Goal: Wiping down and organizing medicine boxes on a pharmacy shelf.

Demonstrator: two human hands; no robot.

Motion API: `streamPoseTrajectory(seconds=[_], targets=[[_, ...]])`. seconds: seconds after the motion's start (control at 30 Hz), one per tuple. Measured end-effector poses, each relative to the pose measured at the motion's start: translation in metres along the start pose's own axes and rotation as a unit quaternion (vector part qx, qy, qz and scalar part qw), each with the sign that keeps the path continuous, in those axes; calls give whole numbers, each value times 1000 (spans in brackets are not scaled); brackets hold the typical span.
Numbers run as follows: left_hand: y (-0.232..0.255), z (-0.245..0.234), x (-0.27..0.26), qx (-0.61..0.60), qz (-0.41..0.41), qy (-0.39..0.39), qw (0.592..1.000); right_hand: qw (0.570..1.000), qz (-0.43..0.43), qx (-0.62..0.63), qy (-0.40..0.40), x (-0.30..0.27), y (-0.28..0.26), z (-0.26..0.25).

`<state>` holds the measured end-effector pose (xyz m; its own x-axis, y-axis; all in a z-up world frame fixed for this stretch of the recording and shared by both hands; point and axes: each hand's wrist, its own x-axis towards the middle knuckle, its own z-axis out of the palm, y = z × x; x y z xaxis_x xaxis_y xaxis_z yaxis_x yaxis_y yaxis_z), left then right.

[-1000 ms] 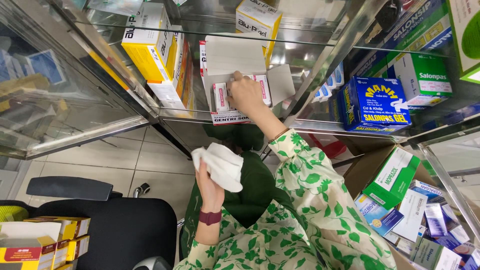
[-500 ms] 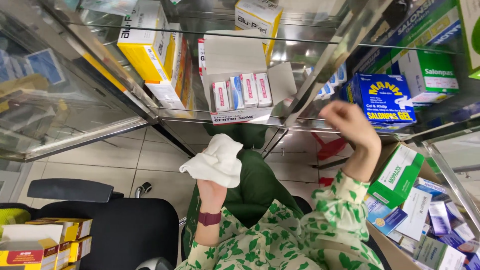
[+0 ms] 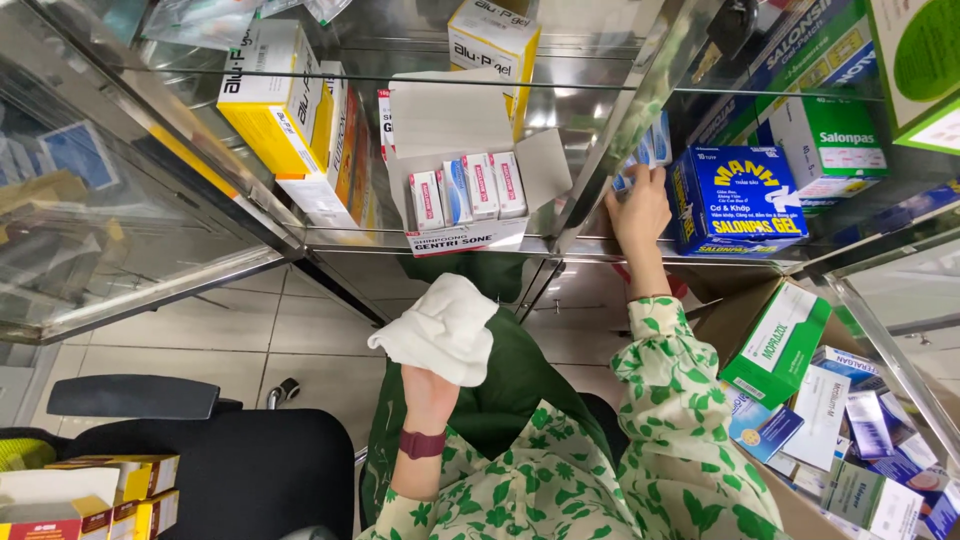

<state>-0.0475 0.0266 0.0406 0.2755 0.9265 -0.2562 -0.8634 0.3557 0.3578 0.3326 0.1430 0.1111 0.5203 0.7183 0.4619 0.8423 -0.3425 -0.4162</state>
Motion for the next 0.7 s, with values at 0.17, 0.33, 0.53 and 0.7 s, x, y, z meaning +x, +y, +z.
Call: streamPoseTrajectory(seconds=[0.17, 0.33, 0.53, 0.7], targets=[[-8, -4, 4, -20, -15, -1, 1000, 998, -53, 37, 13, -5, 1, -2], [-18, -11, 7, -21, -29, -25, 999, 988, -138, 13, 67, -15, 4, 11], [-16, -9, 4, -23, -39, -14, 999, 996, -56, 24, 63, -13, -1, 17], [-9, -2, 2, -9, -33, 3, 999, 996, -18, 1, 93, -4, 11, 27]])
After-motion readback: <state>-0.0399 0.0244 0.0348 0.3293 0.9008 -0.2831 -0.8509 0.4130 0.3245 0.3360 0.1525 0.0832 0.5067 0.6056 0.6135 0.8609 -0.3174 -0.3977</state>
